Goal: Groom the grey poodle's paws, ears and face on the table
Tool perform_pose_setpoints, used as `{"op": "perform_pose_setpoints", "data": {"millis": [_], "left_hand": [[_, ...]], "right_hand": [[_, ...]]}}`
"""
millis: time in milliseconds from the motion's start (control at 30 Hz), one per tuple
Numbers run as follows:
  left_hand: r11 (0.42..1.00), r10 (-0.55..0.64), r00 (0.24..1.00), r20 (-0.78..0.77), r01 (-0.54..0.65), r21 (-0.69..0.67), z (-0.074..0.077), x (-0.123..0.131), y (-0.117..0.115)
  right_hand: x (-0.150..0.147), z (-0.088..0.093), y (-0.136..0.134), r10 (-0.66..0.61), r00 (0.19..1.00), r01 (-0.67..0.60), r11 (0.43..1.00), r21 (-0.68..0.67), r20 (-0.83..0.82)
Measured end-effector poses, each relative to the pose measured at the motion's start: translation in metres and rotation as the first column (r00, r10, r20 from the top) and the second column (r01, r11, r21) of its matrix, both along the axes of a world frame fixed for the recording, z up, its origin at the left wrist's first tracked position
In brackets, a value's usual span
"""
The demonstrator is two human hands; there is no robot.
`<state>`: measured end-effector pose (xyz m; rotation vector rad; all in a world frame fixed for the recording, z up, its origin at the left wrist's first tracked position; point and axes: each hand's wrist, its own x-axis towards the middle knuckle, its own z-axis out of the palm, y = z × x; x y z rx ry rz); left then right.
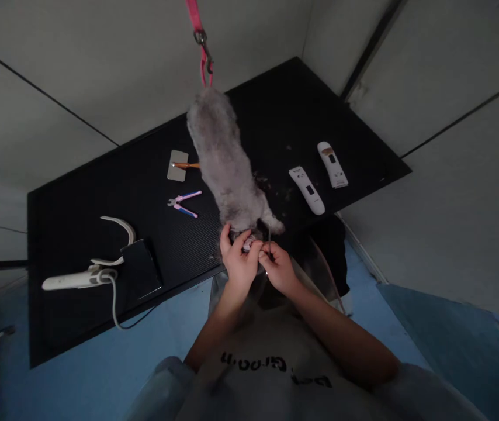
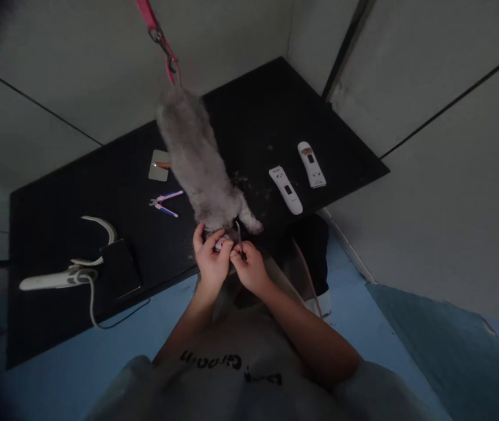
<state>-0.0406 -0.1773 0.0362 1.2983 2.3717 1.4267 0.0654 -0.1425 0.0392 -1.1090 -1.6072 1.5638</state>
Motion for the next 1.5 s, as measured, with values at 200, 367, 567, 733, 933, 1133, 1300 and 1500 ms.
{"op": "perform_pose_setpoints", "data": {"millis": [200,367,567,733,933,1133,1300,1500], "left_hand": [[0.998,-0.045,0.998,0.042,0.047,-0.038,0.0,-0.005,-0.005],[0.997,-0.073,0.994,0.076,0.075,-0.031,0.002,-0.016,-0.009],[0.99,-0.131,0.987,0.092,0.135,-0.036,0.002,-0.027,-0.016],[0.992,-0.103,0.991,0.088,0.108,-0.058,0.003,-0.021,-0.014],[0.989,-0.114,0.985,0.127,0.124,-0.076,0.001,-0.014,-0.012],[0.992,-0.115,0.986,0.121,0.12,-0.04,-0.008,-0.017,-0.015],[0.989,-0.132,0.987,0.092,0.137,-0.055,-0.013,-0.02,-0.017],[0.988,-0.139,0.986,0.097,0.145,-0.059,-0.016,-0.022,-0.018]], "right_hand": [[0.04,0.005,-0.019,0.13,0.986,-0.096,0.954,-0.283,0.107],[0.069,0.035,-0.021,0.327,0.93,-0.293,0.935,-0.2,0.168],[0.069,0.061,-0.006,0.408,0.814,-0.447,0.894,-0.002,0.413],[0.066,0.064,0.0,0.41,0.793,-0.488,0.87,0.067,0.451],[0.073,0.073,0.003,0.382,0.772,-0.481,0.874,0.072,0.508],[0.071,0.073,0.007,0.449,0.683,-0.573,0.818,0.042,0.576],[0.072,0.069,0.005,0.517,0.689,-0.622,0.782,0.048,0.508],[0.074,0.07,0.002,0.475,0.735,-0.551,0.834,0.018,0.484]]}}
